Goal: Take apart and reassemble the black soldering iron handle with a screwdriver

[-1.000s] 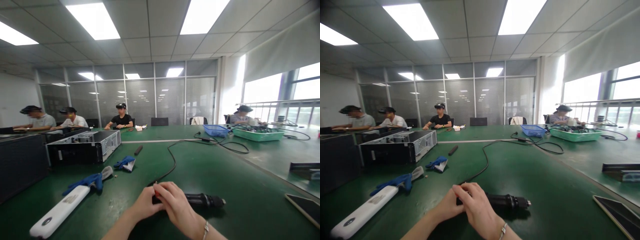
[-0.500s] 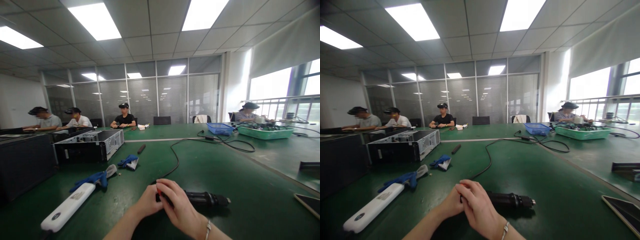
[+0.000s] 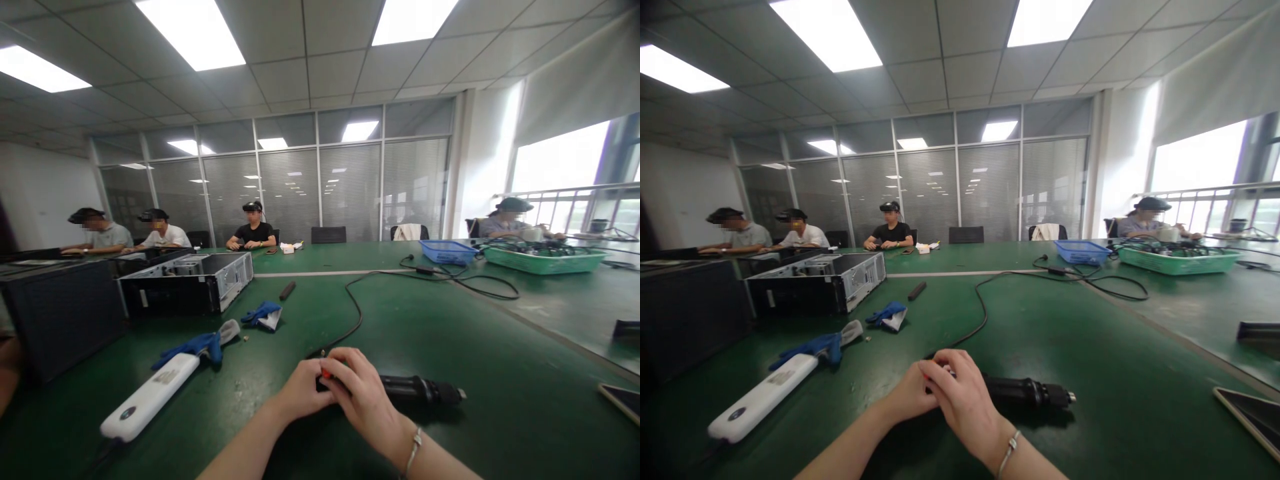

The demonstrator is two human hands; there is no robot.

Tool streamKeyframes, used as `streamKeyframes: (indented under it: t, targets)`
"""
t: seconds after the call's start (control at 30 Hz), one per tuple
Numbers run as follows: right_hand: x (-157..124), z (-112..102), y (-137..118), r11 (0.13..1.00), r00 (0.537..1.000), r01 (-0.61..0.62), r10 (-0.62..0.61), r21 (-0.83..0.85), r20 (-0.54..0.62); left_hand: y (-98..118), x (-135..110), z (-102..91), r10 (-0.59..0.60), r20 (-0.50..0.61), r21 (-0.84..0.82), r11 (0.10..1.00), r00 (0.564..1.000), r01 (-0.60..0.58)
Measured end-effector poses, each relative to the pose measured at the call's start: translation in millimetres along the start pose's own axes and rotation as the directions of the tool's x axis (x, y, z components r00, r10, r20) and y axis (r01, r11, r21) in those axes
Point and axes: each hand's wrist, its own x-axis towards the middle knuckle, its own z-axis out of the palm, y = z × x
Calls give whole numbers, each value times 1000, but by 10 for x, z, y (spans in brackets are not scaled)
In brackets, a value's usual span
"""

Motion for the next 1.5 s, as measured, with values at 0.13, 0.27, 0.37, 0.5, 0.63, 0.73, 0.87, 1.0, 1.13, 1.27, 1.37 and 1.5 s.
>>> streamKeyframes:
  t: [0.13, 0.27, 0.37, 0.5, 0.63, 0.73, 0.87, 1.0, 1.13, 1.27, 1.37, 1.5]
  targets:
    - [-3, -18, 3, 997, 996, 40, -46, 71, 74, 0, -9, 4, -3, -18, -17, 1000, 1000, 3]
    - [-15, -59, -55, 987, 993, 95, -103, 127, 56, 0, -16, -5, 17, -39, -3, 1000, 999, -17]
    - [-21, -104, -82, 975, 985, 160, -147, 155, -93, 0, -10, -26, 18, 7, 41, 999, 1000, -18]
    - [31, -225, 26, 990, 970, 132, -117, 57, -212, 15, -2, -58, 10, 47, 98, 995, 999, -15]
    - [56, -458, 457, 974, 989, -107, 84, -199, -125, 26, -6, -72, -16, 53, 122, 992, 998, 9]
    - [-100, -736, 954, 889, 954, -283, 300, -360, -8, 41, -9, -83, -23, 59, 126, 992, 998, 16]
    - [-534, -1143, 1550, 653, 787, -445, 612, -613, 81, 62, -11, -100, -10, 77, 106, 994, 997, 2]
    - [-926, -1347, 1839, 539, 686, -499, 724, -679, 71, 51, -10, -97, -4, 75, 97, 995, 997, -4]
    - [-1037, -1355, 1884, 487, 635, -546, 771, -682, 43, 57, -6, -102, -17, 80, 129, 992, 997, 7]
    - [-900, -1328, 1793, 518, 660, -591, 752, -619, -1, 93, -6, -121, -12, 92, 136, 991, 996, -1]
    - [-720, -1254, 1599, 629, 714, -584, 698, -513, 44, 97, -15, -122, -8, 70, 129, 992, 998, -1]
    - [-517, -1091, 1189, 842, 783, -478, 537, -251, 313, 56, -21, -104, -20, 31, 120, 993, 999, 17]
